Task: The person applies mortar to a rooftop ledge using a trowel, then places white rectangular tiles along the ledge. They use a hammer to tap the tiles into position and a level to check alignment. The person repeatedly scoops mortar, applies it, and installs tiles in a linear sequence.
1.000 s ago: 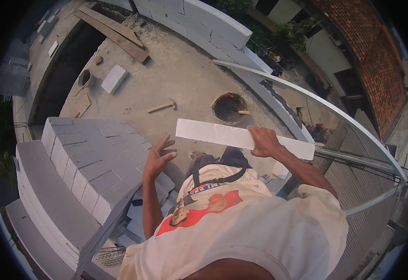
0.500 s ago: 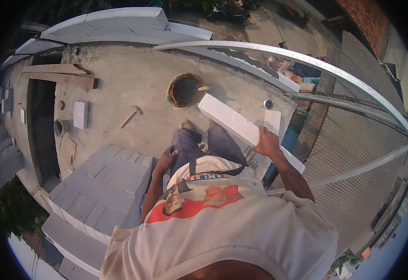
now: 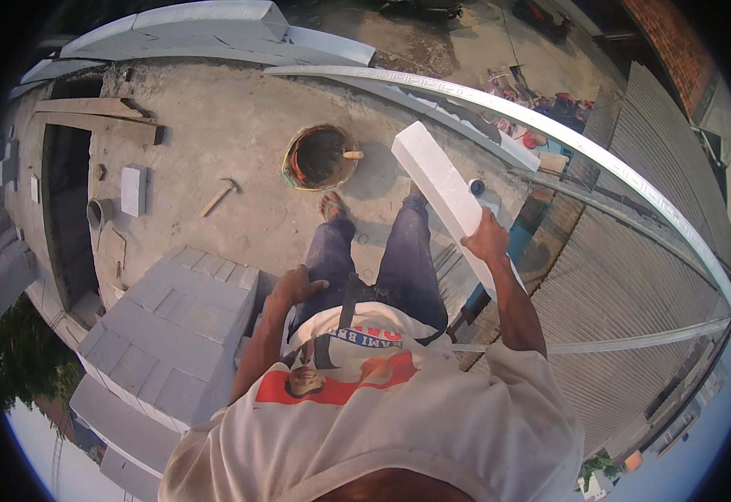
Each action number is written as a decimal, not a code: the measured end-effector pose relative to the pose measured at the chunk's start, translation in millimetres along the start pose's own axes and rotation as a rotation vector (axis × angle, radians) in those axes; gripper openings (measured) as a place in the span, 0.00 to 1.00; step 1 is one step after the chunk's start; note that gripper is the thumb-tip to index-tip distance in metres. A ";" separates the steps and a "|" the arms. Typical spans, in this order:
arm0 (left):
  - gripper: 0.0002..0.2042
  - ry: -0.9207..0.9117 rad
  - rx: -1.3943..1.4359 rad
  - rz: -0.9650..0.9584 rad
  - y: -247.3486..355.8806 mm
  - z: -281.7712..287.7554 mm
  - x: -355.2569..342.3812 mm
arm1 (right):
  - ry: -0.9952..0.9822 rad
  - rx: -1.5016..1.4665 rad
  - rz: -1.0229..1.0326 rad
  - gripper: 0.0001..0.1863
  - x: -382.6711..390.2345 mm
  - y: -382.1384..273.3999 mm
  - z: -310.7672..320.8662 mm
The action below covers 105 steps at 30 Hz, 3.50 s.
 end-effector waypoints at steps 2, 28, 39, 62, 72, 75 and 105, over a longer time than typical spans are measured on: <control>0.34 0.110 -0.045 -0.001 13.1 -9.4 7.9 | 0.017 -0.013 0.025 0.43 -37.5 10.0 -3.4; 0.42 0.581 0.273 -0.267 249.8 -115.2 -152.4 | 0.056 0.132 0.396 0.53 -355.0 -2.3 53.9; 0.54 0.799 0.218 -0.295 249.4 -80.2 -388.6 | 0.436 0.105 0.623 0.60 -406.8 -35.5 50.9; 0.42 1.004 0.222 -0.309 192.0 -73.1 -529.3 | 0.509 0.223 0.690 0.64 -432.6 -67.9 0.1; 0.39 1.035 0.309 -0.550 211.0 -13.1 -547.5 | 0.533 0.198 0.716 0.61 -445.9 -59.4 5.4; 0.37 1.263 0.178 -0.834 276.0 53.9 -489.5 | 0.596 0.201 0.749 0.61 -455.6 -52.9 1.2; 0.50 1.312 -0.685 -0.878 471.7 220.3 -412.4 | 0.602 0.220 0.503 0.60 -441.8 176.0 -15.2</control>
Point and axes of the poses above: each hand's wrist, its own x-axis away from the middle knuckle, its own z-axis out of the back of the hand, y = z × x, the point moved 9 cm from there along -x, towards the middle knuckle, and after that the axes turned 2 degrees about x, right-handed, at the moved point
